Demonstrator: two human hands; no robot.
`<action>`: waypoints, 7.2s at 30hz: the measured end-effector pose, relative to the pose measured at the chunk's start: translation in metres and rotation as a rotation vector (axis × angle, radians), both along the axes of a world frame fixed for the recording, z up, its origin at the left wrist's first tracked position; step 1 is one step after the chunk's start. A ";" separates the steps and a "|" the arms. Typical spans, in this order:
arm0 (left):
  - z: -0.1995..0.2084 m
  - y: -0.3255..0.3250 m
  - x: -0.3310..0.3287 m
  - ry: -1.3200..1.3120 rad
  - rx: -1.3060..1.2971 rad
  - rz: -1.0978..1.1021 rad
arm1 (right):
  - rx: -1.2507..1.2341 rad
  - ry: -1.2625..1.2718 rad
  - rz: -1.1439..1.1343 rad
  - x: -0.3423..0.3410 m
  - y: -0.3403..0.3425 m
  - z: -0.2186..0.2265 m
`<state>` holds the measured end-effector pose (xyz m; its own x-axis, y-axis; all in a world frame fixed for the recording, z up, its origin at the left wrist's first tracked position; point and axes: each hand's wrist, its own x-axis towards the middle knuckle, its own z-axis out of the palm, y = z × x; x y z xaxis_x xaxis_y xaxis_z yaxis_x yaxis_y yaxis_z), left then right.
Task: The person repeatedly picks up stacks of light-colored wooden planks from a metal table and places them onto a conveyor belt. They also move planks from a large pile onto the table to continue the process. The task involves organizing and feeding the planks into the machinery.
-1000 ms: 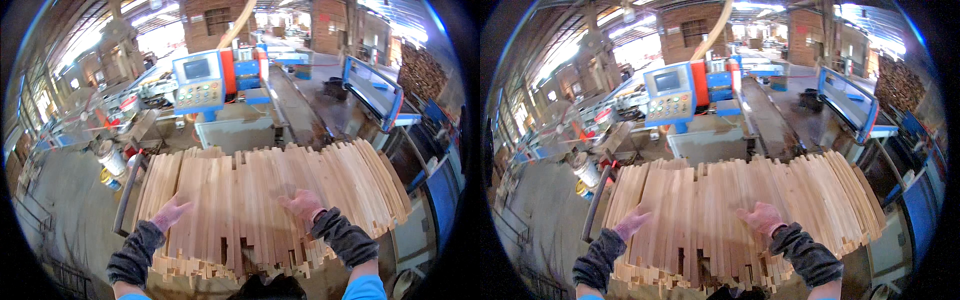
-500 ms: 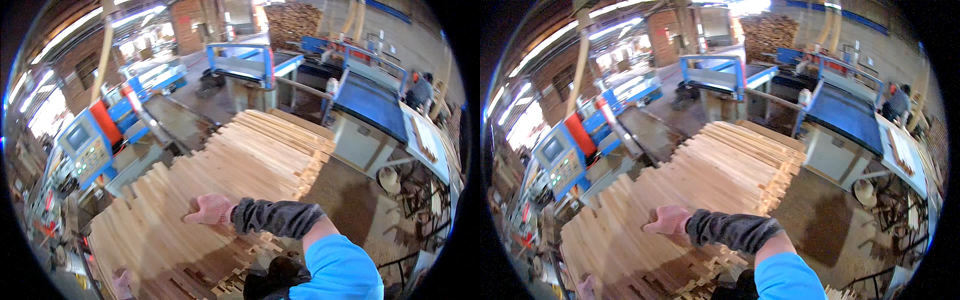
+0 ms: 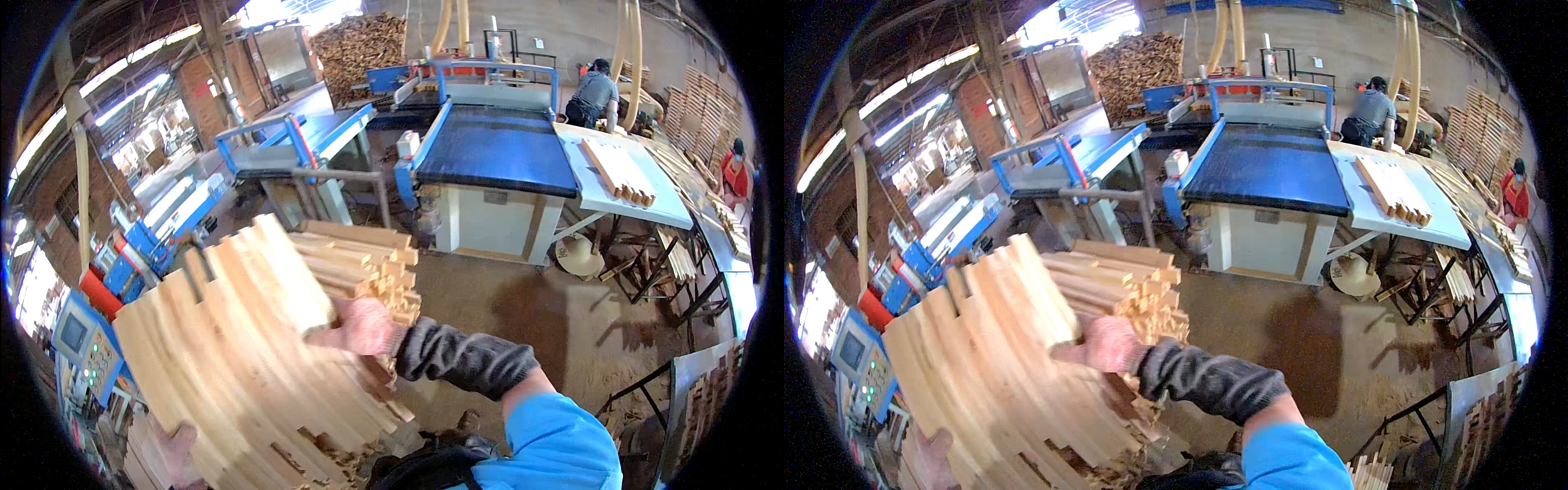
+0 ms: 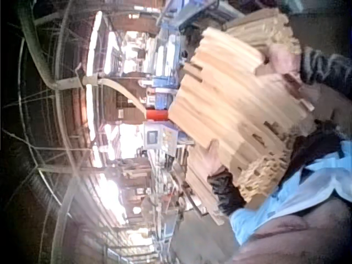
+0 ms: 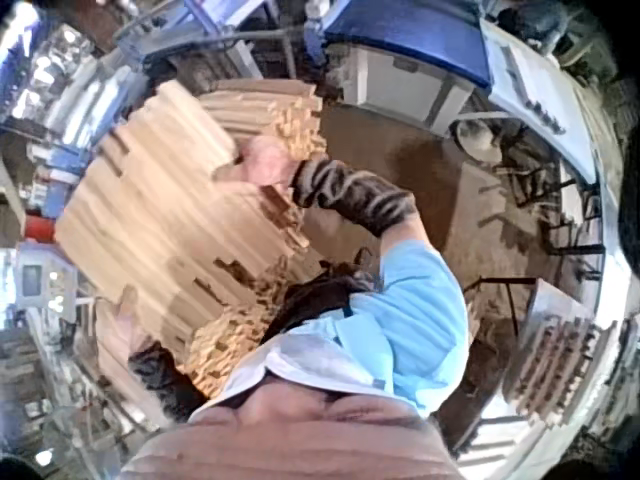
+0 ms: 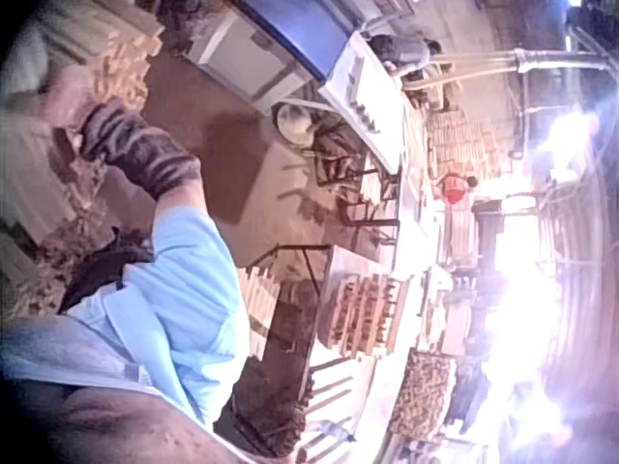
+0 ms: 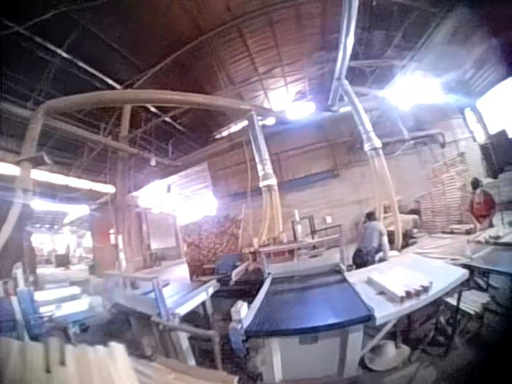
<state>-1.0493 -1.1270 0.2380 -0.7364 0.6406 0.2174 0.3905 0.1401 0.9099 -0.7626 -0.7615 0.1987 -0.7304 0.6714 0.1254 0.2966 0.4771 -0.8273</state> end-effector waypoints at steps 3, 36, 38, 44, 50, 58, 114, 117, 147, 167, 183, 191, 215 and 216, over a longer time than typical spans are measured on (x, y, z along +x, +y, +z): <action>-0.026 0.113 0.030 -0.163 0.161 -0.167 | -0.131 0.067 -0.135 0.099 0.055 -0.011; -0.203 1.129 0.460 -0.582 -0.345 -1.319 | -0.360 -0.286 -1.279 0.589 0.611 -0.162; -0.211 1.159 0.457 -0.634 -0.378 -1.259 | -0.340 -0.306 -1.242 0.603 0.658 -0.196; -0.230 1.267 0.426 -0.585 -0.474 -1.098 | -0.376 -0.409 -1.073 0.572 0.809 -0.203; -0.207 1.392 0.387 0.262 -0.857 -1.081 | -0.369 -0.438 -1.023 0.530 0.922 -0.197; -0.195 1.360 0.395 0.706 -0.474 -0.421 | -0.342 -0.442 -0.846 0.446 1.020 -0.228; -0.180 -0.149 0.047 0.016 -0.452 1.557 | -0.343 -0.478 1.006 -0.339 -0.042 -0.110; -0.187 -0.165 0.043 0.051 -0.569 1.462 | -0.135 -0.521 0.988 -0.352 -0.051 -0.115; -0.164 -0.175 0.020 0.129 -0.596 1.205 | 0.134 -0.275 0.886 -0.369 -0.056 -0.164; -0.134 -0.136 -0.112 -0.098 -0.854 1.026 | -0.852 0.336 0.609 -0.372 -0.118 -0.159; -0.211 -0.277 0.118 -0.457 0.220 0.805 | -0.844 0.107 0.387 -0.063 -0.178 -0.134; -0.242 -0.291 0.079 -0.730 0.416 0.451 | -0.962 -0.218 0.352 -0.096 -0.163 -0.133; -0.129 -0.029 0.164 -0.346 0.267 0.191 | -0.806 0.382 0.374 0.118 0.023 -0.082; -0.132 0.000 0.168 -0.443 0.256 0.173 | -0.795 0.446 0.282 0.141 0.051 -0.102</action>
<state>-0.8814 -1.1273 0.1057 -0.8831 0.4691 -0.0050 -0.0476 -0.0790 0.9957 -0.6216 -0.7106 0.0969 -0.8737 0.4862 0.0145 -0.1651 -0.2683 -0.9491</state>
